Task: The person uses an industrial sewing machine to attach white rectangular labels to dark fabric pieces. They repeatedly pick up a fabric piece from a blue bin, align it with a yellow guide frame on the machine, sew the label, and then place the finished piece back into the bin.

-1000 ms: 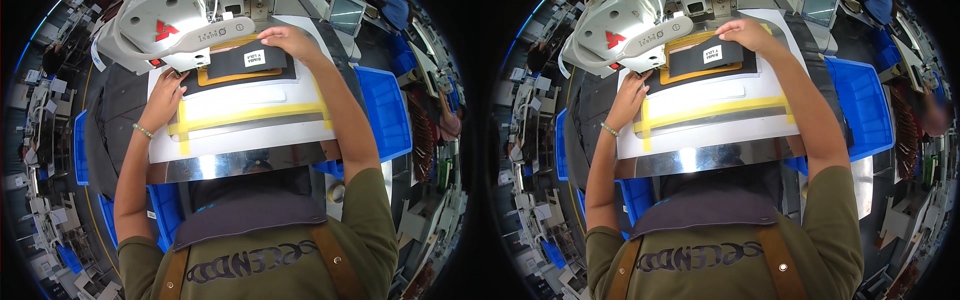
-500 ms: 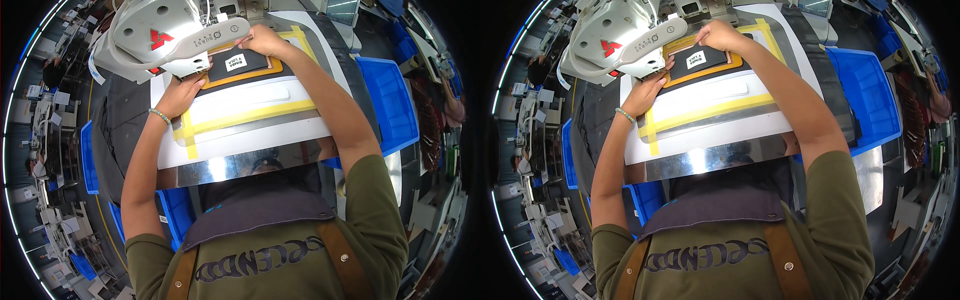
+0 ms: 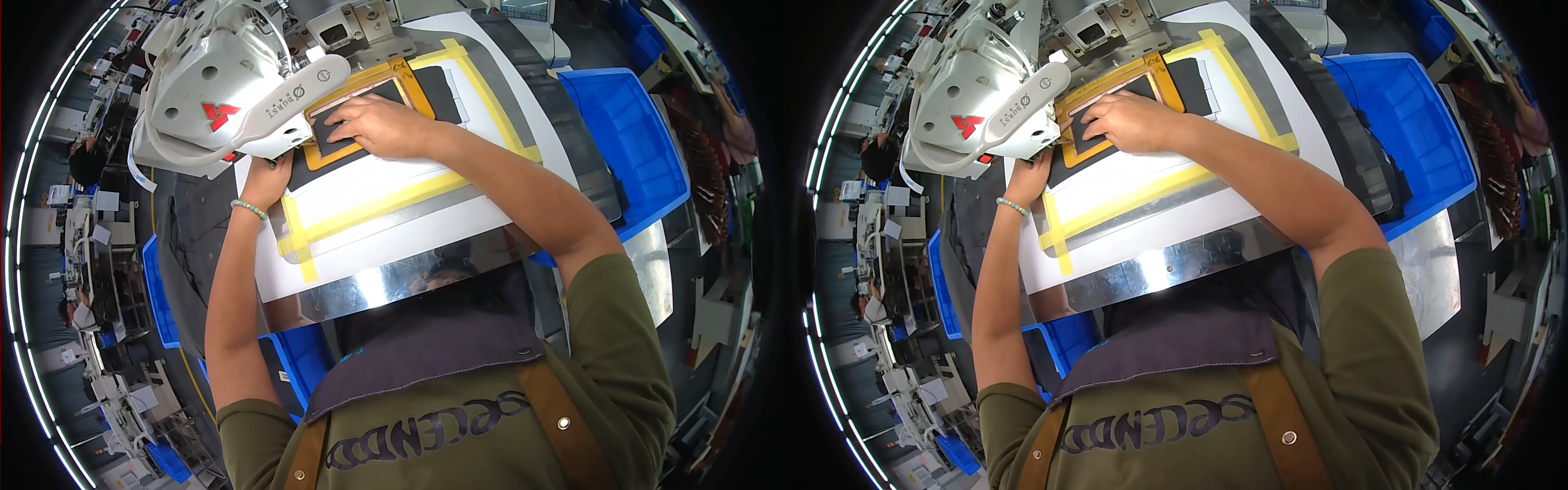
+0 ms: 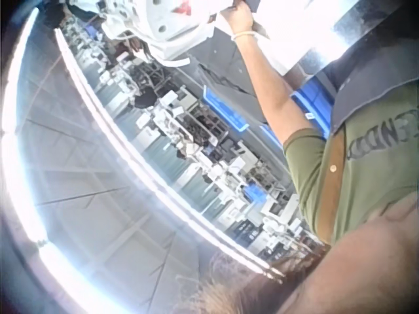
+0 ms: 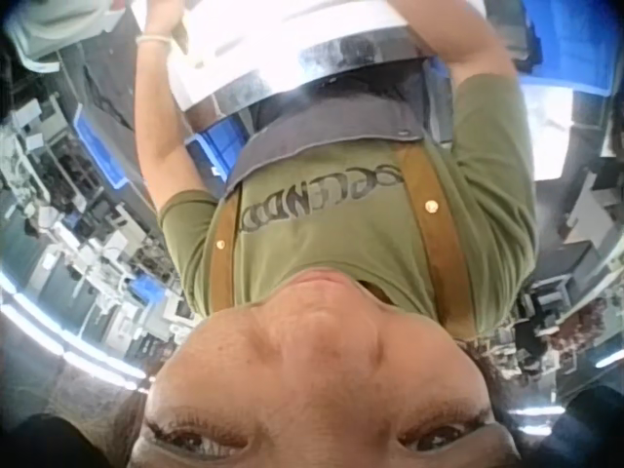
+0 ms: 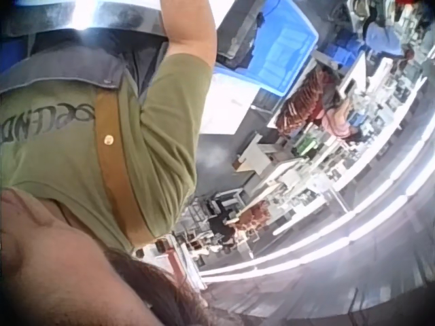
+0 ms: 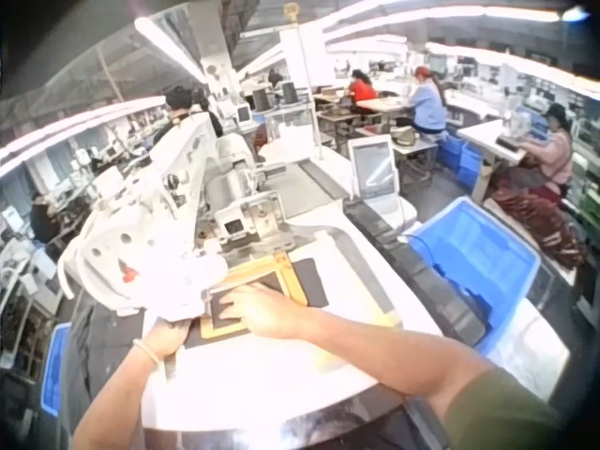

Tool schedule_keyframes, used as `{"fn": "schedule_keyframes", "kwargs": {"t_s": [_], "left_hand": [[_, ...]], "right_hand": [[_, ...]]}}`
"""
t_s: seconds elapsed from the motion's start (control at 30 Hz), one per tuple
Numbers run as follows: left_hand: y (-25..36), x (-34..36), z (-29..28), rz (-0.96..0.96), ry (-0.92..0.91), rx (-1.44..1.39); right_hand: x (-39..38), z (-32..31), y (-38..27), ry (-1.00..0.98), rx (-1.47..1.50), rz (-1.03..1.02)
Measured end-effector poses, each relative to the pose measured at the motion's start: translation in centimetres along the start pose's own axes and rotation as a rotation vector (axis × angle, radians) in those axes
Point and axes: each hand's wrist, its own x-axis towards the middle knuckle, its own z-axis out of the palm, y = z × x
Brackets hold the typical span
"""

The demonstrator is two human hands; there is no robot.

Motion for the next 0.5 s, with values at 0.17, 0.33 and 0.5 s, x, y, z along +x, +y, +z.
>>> {"fn": "schedule_keyframes", "kwargs": {"t_s": [0.17,0.33,0.5], "left_hand": [[2.3,0.1,-0.4,0.094,0.021,0.195],[2.6,0.4,-0.3,0.096,0.015,0.262],[2.9,0.6,-0.3,-0.005,-0.058,0.176]], "right_hand": [[0.0,0.1,0.0,-0.001,-0.004,-0.040],[0.2,0.2,0.2,-0.008,0.061,-0.050],[0.1,0.6,0.3,0.121,0.078,-0.125]]}}
